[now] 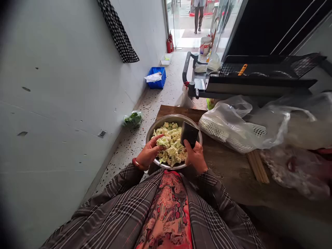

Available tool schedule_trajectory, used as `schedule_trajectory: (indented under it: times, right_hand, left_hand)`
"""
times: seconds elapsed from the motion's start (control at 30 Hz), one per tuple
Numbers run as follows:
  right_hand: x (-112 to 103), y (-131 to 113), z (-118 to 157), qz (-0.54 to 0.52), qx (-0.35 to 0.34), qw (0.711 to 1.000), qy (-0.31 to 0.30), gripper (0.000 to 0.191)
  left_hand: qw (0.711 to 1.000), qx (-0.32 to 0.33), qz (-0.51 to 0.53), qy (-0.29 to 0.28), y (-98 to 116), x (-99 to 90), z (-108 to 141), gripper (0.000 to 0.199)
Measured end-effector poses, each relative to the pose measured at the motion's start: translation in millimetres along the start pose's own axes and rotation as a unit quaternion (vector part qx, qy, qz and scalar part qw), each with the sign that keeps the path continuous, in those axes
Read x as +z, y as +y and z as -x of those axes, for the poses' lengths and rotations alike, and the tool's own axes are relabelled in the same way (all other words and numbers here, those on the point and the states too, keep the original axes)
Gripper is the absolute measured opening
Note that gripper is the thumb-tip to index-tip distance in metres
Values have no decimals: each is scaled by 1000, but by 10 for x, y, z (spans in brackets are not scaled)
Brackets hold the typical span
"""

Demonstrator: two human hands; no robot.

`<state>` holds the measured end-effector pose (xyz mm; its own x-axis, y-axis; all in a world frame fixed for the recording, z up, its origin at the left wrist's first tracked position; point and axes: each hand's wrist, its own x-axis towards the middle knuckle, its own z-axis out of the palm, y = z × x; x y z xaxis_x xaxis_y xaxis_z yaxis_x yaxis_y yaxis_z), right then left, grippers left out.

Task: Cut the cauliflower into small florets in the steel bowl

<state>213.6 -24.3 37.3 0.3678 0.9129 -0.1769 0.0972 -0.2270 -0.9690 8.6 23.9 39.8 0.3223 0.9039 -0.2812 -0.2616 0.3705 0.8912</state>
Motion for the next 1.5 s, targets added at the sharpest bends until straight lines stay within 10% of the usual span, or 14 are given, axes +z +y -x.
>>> schedule_trajectory:
  times: [0.4,1.1,1.5]
  right_hand:
    - [52,-140,187,176,-340,914,-138,30]
    - [55,-43,237,185,-351,902,-170,36]
    - [68,-11,251,161,-342,901,-211,44]
  left_hand:
    - [967,82,-241,-11,108,38,3,48]
    - [925,99,-361,-74,263,139,48,50]
    - [952,-16,-272,-142,157,160,75,44]
